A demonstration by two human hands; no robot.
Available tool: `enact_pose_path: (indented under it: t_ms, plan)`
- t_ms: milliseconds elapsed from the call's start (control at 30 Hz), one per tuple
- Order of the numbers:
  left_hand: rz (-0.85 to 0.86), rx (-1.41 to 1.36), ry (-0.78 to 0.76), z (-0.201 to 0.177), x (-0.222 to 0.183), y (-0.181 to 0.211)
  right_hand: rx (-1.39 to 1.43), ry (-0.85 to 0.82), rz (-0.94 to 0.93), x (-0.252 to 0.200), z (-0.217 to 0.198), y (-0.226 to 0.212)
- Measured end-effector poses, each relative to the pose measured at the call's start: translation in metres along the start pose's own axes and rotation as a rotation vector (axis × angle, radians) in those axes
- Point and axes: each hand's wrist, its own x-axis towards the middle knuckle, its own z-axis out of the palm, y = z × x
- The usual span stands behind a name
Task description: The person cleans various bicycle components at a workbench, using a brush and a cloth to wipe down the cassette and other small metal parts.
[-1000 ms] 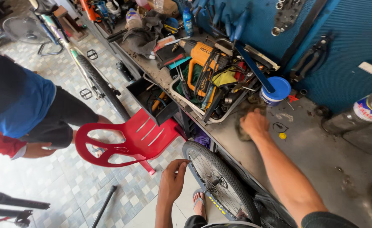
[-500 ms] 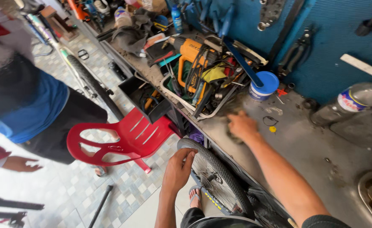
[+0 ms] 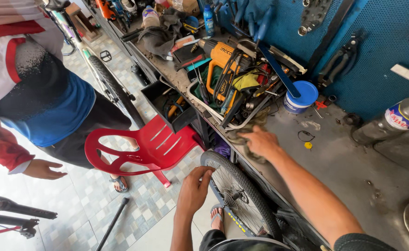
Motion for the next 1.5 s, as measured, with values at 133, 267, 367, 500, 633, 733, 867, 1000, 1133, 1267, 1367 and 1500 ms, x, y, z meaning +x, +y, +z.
enact_pose_path:
  t_ms: [133,267,367,500,633,733,867,1000,1133,1267,1367,1500]
  plan:
    - [-0.085,0.013,0.021,-0.010,-0.007,-0.002,0.004,0.116,0.187,0.015,-0.017,0.066]
    - [-0.097,0.011,0.006,-0.011,-0.010,-0.008,-0.136,0.300,0.166,0.030,-0.016,0.080]
    - [-0.017,0.051,0.001,-0.004,-0.006,-0.008,0.007,0.096,0.094,0.007,-0.004,0.044]
    - [0.021,0.068,-0.045,0.004,0.003,-0.002,-0.091,0.114,-0.234,-0.015,0.003,0.017]
    - [-0.009,0.008,-0.072,0.009,0.010,-0.004,-0.087,0.044,-0.314,-0.034,0.009,0.029]
    - [-0.033,0.002,-0.036,0.003,0.005,-0.015,-0.239,-0.025,-0.300,-0.063,0.006,0.043]
    - [-0.155,-0.008,-0.029,-0.004,0.003,-0.027,-0.206,0.026,-0.316,-0.060,0.004,0.024]
    - [-0.134,-0.030,-0.038,-0.006,0.008,-0.023,-0.250,0.081,-0.336,-0.017,0.003,-0.001]
    - [-0.070,-0.033,-0.036,-0.004,0.015,-0.011,-0.238,0.060,-0.252,0.017,0.003,-0.031]
    - [-0.066,-0.041,-0.073,0.000,0.015,-0.005,-0.209,0.084,-0.218,0.006,-0.002,-0.040]
    - [-0.047,-0.042,-0.111,0.006,0.019,0.000,-0.184,0.056,-0.173,-0.016,-0.010,-0.037]
    - [0.057,-0.090,-0.126,0.018,0.022,-0.005,-0.140,0.159,-0.225,-0.075,0.000,0.004]
